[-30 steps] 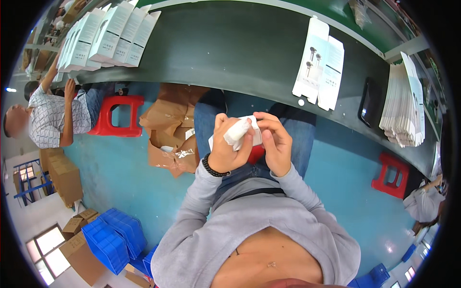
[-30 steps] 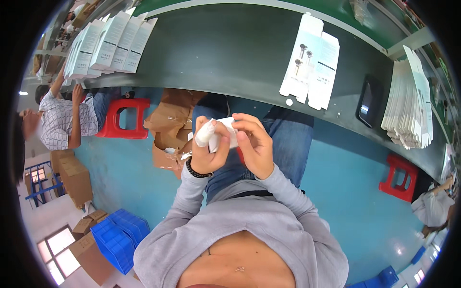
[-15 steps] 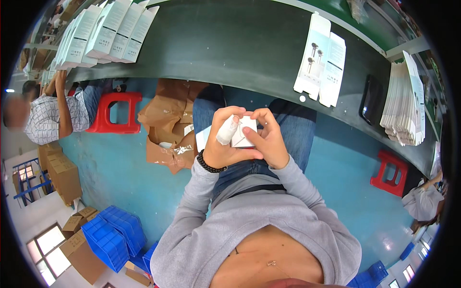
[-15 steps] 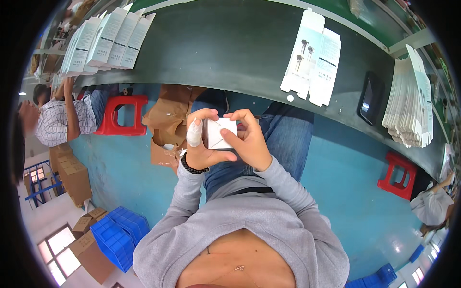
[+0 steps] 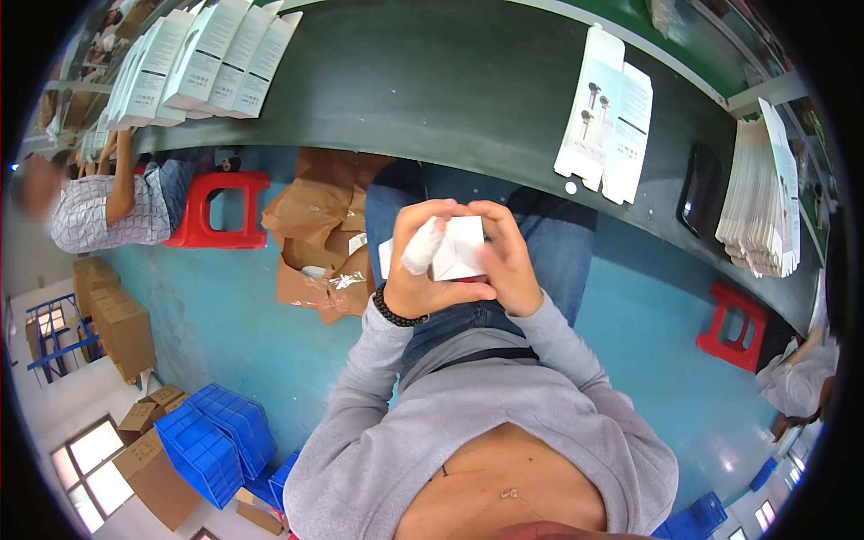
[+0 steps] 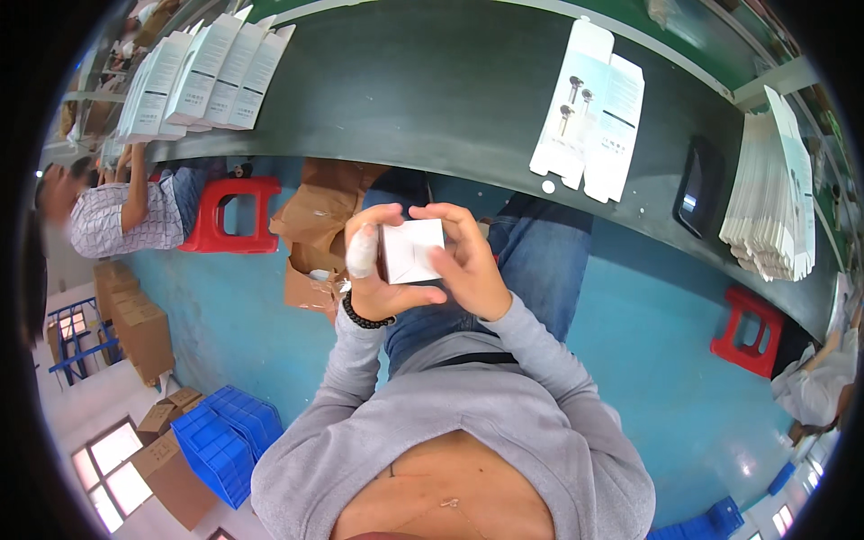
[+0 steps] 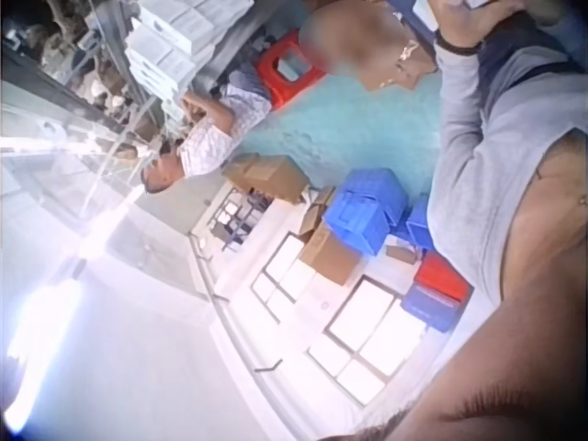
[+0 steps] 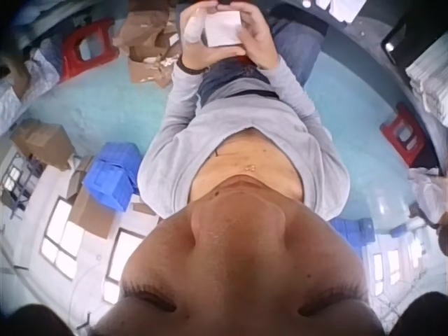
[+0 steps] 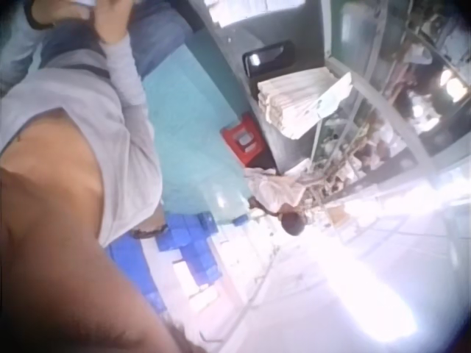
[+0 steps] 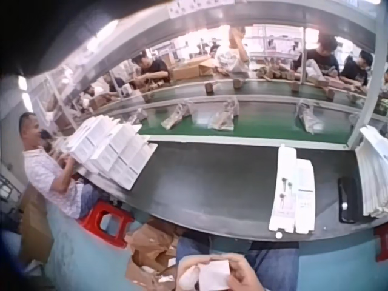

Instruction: Folding and assembling earphone packaging boxes at a factory assembly line.

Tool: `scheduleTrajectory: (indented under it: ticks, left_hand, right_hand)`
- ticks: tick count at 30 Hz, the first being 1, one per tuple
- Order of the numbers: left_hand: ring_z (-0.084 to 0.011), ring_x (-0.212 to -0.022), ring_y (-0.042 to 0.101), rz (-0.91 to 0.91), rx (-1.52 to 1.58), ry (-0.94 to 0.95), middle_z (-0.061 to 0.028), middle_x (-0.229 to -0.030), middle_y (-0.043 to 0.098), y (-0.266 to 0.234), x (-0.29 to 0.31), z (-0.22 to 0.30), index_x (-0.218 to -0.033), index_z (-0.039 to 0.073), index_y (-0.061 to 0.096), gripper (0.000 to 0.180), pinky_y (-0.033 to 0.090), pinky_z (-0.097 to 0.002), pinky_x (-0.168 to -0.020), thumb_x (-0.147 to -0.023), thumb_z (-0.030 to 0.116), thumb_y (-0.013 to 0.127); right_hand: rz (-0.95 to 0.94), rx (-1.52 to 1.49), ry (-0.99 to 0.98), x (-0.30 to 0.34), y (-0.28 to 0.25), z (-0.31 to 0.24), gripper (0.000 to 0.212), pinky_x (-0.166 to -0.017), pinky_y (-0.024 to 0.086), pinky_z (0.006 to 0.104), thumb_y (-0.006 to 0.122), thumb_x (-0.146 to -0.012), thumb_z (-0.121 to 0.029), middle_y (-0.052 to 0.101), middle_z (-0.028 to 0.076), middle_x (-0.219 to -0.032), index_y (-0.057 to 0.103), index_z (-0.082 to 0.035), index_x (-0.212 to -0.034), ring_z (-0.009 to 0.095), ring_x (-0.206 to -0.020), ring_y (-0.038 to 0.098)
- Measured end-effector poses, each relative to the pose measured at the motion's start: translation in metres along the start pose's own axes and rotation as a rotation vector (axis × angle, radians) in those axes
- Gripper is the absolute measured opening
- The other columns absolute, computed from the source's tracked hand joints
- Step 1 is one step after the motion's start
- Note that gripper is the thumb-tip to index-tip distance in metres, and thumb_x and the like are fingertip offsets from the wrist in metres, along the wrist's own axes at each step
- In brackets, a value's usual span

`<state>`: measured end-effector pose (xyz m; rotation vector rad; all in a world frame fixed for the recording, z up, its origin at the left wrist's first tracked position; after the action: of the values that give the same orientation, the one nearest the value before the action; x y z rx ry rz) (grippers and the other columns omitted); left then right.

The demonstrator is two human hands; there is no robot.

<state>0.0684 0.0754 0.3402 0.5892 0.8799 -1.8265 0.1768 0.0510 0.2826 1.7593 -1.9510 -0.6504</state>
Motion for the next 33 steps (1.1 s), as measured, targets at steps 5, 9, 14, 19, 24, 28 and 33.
scheduleTrajectory:
  ticks: [5, 9, 14, 19, 24, 28, 33]
  left_hand:
    - [-0.0238, -0.107, 0.043, 0.468, 0.308, -0.322, -0.0163, -0.130, 0.034, -0.035, -0.001, -0.001, -0.131, 0.001, 0.029, 0.102, 0.042, -0.0335, -0.083, -0.057, 0.050, 0.080]
    - [-0.0260, -0.111, 0.047, -0.424, -0.184, -0.320, -0.0172, -0.128, 0.045, -0.064, -0.038, 0.019, -0.129, 0.000, 0.039, 0.087, 0.041, -0.0357, -0.090, -0.063, 0.041, 0.079]
    - [-0.0255, -0.109, 0.049, 0.230, -0.383, -0.149, -0.0167, -0.123, 0.047, -0.198, -0.077, 0.049, -0.134, -0.001, 0.030, 0.079, 0.041, -0.0367, -0.092, -0.075, 0.027, 0.074]
    - [-0.0255, -0.113, 0.047, 0.603, -0.429, -0.126, -0.0193, -0.121, 0.046, -0.282, -0.144, -0.033, -0.134, -0.003, 0.021, 0.072, 0.039, -0.0348, -0.094, -0.082, 0.018, 0.066]
    - [-0.0340, -0.113, 0.044, 0.669, -1.160, -0.132, -0.0256, -0.122, 0.043, -0.315, -0.138, -0.100, -0.124, -0.003, 0.043, 0.072, 0.034, -0.0409, -0.095, -0.072, 0.036, 0.073]
    - [-0.0429, -0.125, 0.023, 0.691, -1.336, -0.135, -0.0274, -0.135, 0.022, -0.272, -0.122, -0.078, -0.130, 0.003, 0.039, 0.079, 0.019, -0.0510, -0.102, -0.069, 0.038, 0.074]
    - [-0.0422, -0.130, 0.017, -0.009, -0.678, 0.194, -0.0227, -0.137, 0.023, -0.114, -0.103, -0.013, -0.127, 0.003, 0.041, 0.099, 0.013, -0.0588, -0.102, -0.051, 0.052, 0.081]
  right_hand:
    - [-0.339, 0.658, -0.043, 0.011, 0.004, 0.003, 0.097, -0.073, 0.047, 0.0269, 0.080, -0.062, -0.034, 0.056, 0.014, -0.113, 0.028, -0.003, -0.137, 0.016, -0.085, 0.061]
    - [-0.434, 1.023, -0.268, -0.002, 0.030, -0.036, 0.084, -0.076, 0.048, 0.0300, 0.080, -0.061, -0.033, 0.055, 0.018, -0.114, 0.042, -0.003, -0.129, 0.023, -0.085, 0.062]
    - [-0.296, 1.189, -0.706, -0.021, 0.017, -0.118, 0.078, -0.089, 0.041, 0.0388, 0.074, -0.068, -0.038, 0.049, 0.020, -0.124, 0.042, 0.000, -0.129, 0.032, -0.104, 0.054]
    - [0.036, 1.967, -0.476, -0.039, -0.050, -0.124, 0.078, -0.101, 0.027, 0.0457, 0.073, -0.067, -0.033, 0.034, 0.021, -0.137, 0.039, -0.008, -0.133, 0.038, -0.124, 0.032]
    - [-0.009, 2.093, -0.266, -0.014, -0.096, -0.109, 0.070, -0.100, 0.027, 0.0474, 0.072, -0.069, -0.024, 0.035, 0.020, -0.135, 0.042, -0.011, -0.131, 0.040, -0.124, 0.031]
    - [-0.108, 1.999, -0.312, 0.007, -0.081, -0.121, 0.046, -0.095, 0.034, 0.0460, 0.065, -0.072, -0.010, 0.047, 0.019, -0.126, 0.055, -0.006, -0.117, 0.038, -0.117, 0.042]
    - [-0.001, 1.471, -0.761, 0.038, -0.038, -0.163, 0.025, -0.074, 0.048, 0.0401, 0.056, -0.082, -0.013, 0.063, 0.020, -0.094, 0.061, 0.006, -0.098, 0.034, -0.083, 0.062]
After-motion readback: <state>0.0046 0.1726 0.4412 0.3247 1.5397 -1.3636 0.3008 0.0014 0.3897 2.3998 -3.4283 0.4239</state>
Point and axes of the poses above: each hand's wrist, its own x-axis away from the middle knuckle, its own y-axis out of the palm, z = x × y, the point moved 6 cm from there along -x, towards the middle knuckle
